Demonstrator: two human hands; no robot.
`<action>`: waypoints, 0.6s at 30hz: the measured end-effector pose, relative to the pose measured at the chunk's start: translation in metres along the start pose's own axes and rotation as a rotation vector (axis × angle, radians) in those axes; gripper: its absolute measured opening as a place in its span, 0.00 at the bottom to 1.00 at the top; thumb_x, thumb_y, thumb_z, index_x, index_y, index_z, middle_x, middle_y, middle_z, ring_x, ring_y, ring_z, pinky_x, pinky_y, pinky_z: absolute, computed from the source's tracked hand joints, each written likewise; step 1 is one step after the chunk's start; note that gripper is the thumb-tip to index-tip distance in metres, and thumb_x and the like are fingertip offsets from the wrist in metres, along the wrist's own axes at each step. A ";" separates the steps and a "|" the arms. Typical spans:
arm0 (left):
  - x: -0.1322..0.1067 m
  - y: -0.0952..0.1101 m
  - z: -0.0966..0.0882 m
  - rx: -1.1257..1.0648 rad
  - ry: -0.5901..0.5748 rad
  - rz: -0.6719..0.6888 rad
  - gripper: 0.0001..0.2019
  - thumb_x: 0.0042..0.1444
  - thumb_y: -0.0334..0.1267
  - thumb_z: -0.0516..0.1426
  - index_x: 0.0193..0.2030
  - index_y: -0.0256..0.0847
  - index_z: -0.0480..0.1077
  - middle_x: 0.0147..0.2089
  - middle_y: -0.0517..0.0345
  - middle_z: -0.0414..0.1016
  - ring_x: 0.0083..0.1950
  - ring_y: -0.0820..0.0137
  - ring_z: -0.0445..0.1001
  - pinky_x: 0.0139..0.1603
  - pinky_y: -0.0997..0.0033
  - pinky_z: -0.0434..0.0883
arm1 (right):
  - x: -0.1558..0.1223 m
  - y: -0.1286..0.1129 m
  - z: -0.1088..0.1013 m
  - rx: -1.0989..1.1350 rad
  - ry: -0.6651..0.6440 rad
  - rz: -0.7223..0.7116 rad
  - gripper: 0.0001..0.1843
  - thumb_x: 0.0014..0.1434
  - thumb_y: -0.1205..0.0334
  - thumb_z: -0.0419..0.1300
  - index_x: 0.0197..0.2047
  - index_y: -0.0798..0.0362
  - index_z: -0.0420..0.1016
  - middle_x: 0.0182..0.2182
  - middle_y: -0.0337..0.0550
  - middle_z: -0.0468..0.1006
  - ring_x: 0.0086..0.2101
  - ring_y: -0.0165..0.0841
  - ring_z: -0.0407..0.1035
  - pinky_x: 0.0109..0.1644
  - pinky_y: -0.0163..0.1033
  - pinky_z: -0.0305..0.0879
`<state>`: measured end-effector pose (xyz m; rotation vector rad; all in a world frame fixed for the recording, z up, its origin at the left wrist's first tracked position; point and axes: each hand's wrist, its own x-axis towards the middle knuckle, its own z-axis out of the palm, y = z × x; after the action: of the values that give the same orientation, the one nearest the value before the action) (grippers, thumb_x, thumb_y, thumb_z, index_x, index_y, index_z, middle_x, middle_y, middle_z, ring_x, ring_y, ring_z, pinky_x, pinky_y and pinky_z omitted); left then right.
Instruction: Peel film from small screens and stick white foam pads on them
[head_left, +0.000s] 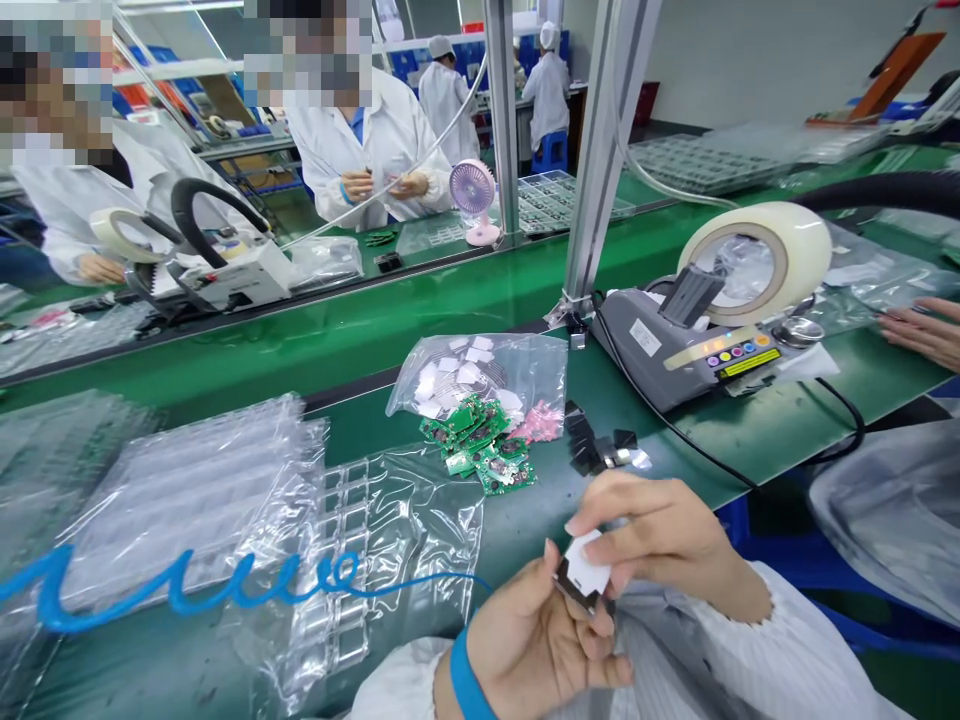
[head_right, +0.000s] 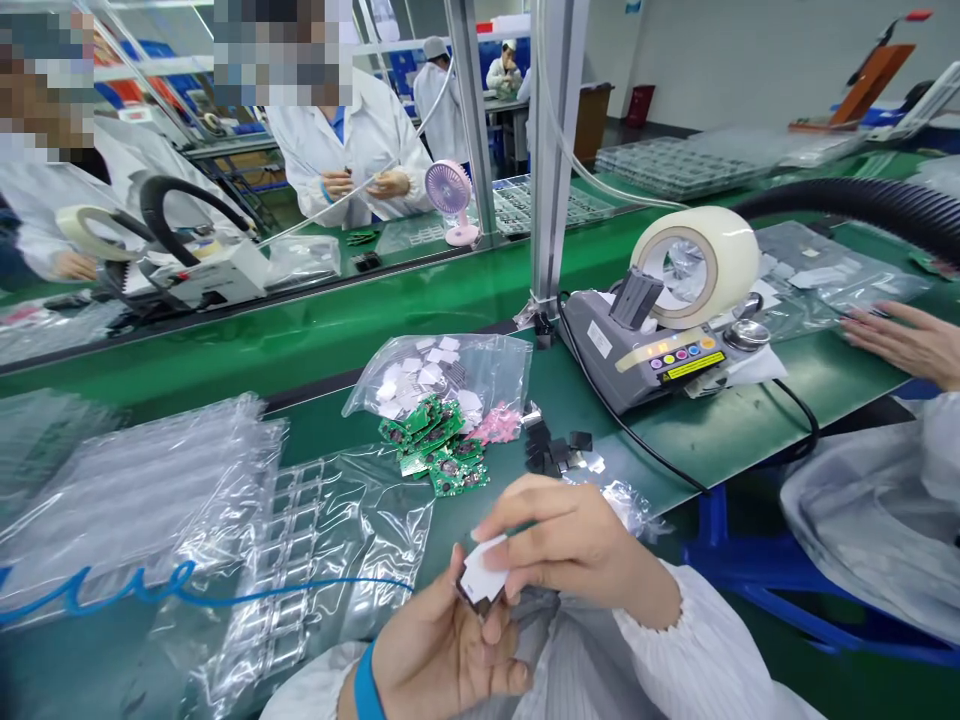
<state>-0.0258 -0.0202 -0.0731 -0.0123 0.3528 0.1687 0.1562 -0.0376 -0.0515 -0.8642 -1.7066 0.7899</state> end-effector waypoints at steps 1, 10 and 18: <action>0.000 0.000 0.000 -0.007 0.004 -0.001 0.22 0.53 0.51 0.56 0.33 0.27 0.74 0.26 0.56 0.77 0.27 0.76 0.73 0.38 0.67 0.70 | 0.000 -0.002 -0.001 -0.013 -0.028 -0.018 0.14 0.58 0.60 0.60 0.47 0.39 0.74 0.40 0.38 0.80 0.37 0.33 0.73 0.42 0.42 0.69; 0.002 -0.003 -0.001 0.027 -0.067 0.023 0.19 0.51 0.51 0.58 0.30 0.32 0.73 0.25 0.59 0.73 0.27 0.77 0.72 0.38 0.66 0.70 | 0.010 -0.014 0.000 -0.111 -0.142 -0.221 0.10 0.59 0.69 0.58 0.45 0.58 0.74 0.38 0.50 0.78 0.39 0.31 0.69 0.42 0.39 0.69; 0.002 -0.001 -0.002 0.027 -0.016 0.020 0.17 0.48 0.49 0.61 0.30 0.33 0.73 0.26 0.59 0.74 0.26 0.78 0.71 0.37 0.67 0.71 | 0.016 -0.015 -0.002 -0.157 -0.172 -0.234 0.06 0.60 0.70 0.57 0.40 0.60 0.73 0.38 0.49 0.77 0.37 0.30 0.66 0.42 0.37 0.68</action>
<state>-0.0245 -0.0212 -0.0760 0.0189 0.3394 0.1839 0.1517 -0.0315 -0.0307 -0.6994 -2.0011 0.5919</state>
